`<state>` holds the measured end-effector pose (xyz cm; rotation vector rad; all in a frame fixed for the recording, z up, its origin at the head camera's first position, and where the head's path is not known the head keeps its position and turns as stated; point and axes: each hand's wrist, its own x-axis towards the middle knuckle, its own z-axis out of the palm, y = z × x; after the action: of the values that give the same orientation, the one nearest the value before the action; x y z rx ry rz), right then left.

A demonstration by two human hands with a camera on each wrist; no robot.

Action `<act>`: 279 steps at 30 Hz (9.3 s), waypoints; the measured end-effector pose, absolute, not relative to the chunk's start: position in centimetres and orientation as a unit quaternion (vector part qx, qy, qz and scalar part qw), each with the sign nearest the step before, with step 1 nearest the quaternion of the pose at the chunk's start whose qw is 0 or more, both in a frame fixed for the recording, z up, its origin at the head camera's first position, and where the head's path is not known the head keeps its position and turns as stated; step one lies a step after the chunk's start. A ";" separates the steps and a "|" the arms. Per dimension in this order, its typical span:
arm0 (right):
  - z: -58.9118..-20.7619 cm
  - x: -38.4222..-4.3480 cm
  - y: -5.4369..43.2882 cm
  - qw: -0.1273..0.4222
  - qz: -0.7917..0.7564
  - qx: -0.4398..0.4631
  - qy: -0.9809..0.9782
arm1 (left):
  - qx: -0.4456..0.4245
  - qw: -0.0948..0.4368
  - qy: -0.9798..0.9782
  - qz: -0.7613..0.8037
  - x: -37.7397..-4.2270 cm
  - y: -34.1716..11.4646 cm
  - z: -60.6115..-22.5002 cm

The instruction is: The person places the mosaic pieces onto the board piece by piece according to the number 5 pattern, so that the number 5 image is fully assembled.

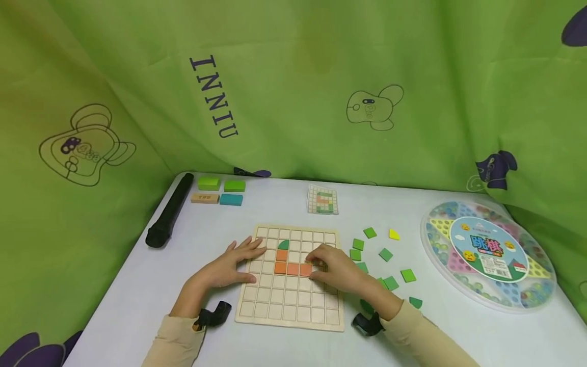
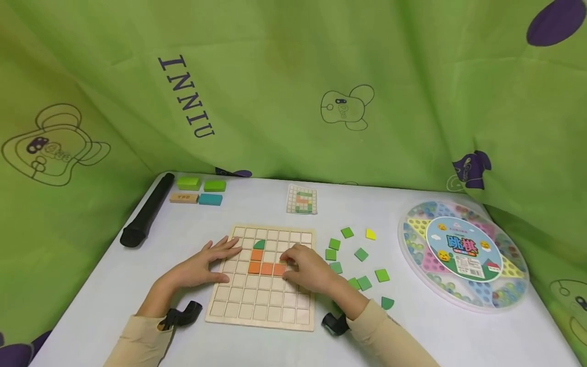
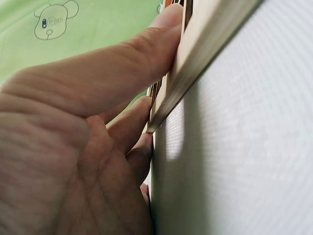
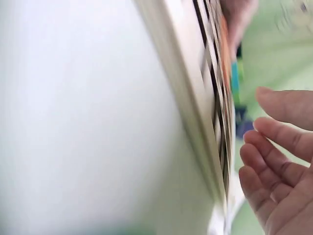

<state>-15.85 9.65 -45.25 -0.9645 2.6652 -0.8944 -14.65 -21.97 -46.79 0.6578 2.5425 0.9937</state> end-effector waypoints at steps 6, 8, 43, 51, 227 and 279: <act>-44.8 -17.5 14.3 0.049 -0.341 -0.237 0.908 | 0.238 0.161 0.891 0.352 -14.6 -22.1 -46.7; -44.8 -18.2 16.0 0.038 -0.339 -0.210 0.916 | 0.237 0.159 0.891 0.354 -14.6 -22.1 -46.7; -44.6 -20.7 8.4 0.111 -0.333 -0.290 0.890 | 0.239 0.164 0.887 0.359 -14.4 -22.0 -47.0; -45.2 -21.2 5.7 0.134 -0.293 -0.317 0.892 | 0.235 0.163 0.890 0.354 -14.5 -21.9 -47.0; -43.5 -19.5 21.8 0.033 -0.352 -0.106 0.929 | 0.241 0.166 0.882 0.370 -14.7 -22.2 -46.9; -46.1 -15.7 23.9 0.027 -0.317 -0.068 0.946 | 0.244 0.168 0.883 0.365 -14.8 -22.1 -46.8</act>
<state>-15.73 23.87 -46.10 -0.2108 2.9201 -0.9796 -14.79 -22.12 -46.76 0.6935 2.5110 1.0373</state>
